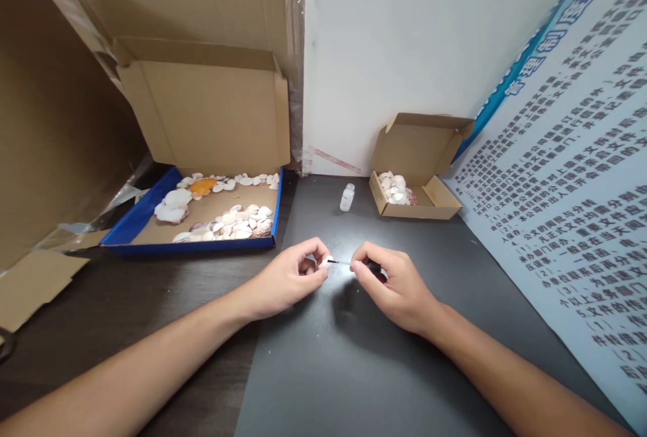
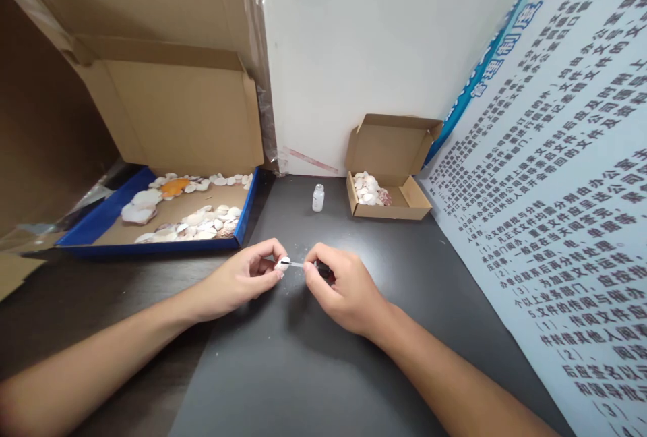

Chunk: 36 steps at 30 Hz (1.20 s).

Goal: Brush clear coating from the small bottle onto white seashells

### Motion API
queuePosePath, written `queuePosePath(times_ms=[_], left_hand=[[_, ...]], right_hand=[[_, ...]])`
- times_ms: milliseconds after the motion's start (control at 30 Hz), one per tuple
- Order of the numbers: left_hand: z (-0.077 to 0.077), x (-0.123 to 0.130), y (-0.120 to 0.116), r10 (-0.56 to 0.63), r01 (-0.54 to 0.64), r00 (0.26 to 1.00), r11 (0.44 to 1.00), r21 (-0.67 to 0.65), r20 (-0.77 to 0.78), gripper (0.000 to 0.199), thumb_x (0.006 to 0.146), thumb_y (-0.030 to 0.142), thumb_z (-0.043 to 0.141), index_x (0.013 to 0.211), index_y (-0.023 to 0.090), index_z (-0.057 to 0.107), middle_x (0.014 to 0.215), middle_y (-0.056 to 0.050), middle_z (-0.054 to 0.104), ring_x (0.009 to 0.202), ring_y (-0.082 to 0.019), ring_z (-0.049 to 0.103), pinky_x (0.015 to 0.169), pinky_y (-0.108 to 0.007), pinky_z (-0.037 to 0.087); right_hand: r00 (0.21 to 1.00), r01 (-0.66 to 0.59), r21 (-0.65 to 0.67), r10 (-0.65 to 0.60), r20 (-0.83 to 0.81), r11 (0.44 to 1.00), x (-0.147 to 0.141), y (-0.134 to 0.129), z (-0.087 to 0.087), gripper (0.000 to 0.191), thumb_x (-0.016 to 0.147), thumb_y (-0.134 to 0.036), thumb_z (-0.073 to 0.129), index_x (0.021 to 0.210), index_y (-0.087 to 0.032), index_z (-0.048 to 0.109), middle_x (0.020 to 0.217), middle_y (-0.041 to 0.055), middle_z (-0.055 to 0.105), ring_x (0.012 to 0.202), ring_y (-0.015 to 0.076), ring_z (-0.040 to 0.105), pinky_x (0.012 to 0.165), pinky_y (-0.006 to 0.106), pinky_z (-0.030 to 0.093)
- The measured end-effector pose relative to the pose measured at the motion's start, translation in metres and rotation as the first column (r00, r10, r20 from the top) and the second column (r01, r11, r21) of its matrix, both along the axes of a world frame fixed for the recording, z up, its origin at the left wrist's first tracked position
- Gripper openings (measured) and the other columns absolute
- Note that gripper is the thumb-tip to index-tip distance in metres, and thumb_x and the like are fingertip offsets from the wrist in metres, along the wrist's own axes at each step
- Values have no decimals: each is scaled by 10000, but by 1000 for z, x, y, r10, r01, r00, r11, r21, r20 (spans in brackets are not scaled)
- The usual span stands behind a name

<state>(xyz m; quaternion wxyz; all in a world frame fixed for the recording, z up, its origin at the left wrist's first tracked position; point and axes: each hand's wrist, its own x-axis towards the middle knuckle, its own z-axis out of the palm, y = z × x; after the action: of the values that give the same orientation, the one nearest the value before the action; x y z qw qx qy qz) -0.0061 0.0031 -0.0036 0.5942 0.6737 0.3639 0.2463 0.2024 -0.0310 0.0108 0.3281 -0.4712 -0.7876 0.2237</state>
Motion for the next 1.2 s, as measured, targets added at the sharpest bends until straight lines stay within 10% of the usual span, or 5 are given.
queuePosePath(times_ms=[1200], left_hand=[[8, 1, 1, 17, 0, 995, 984, -178, 95, 281, 824, 385, 669, 854, 186, 473, 578, 90, 444, 473, -50, 383, 456, -182, 264]], right_hand=[[999, 45, -16, -46, -30, 999, 0, 0, 3, 152, 897, -178, 502, 749, -192, 536, 632, -44, 531, 554, 95, 452, 533, 207, 335]])
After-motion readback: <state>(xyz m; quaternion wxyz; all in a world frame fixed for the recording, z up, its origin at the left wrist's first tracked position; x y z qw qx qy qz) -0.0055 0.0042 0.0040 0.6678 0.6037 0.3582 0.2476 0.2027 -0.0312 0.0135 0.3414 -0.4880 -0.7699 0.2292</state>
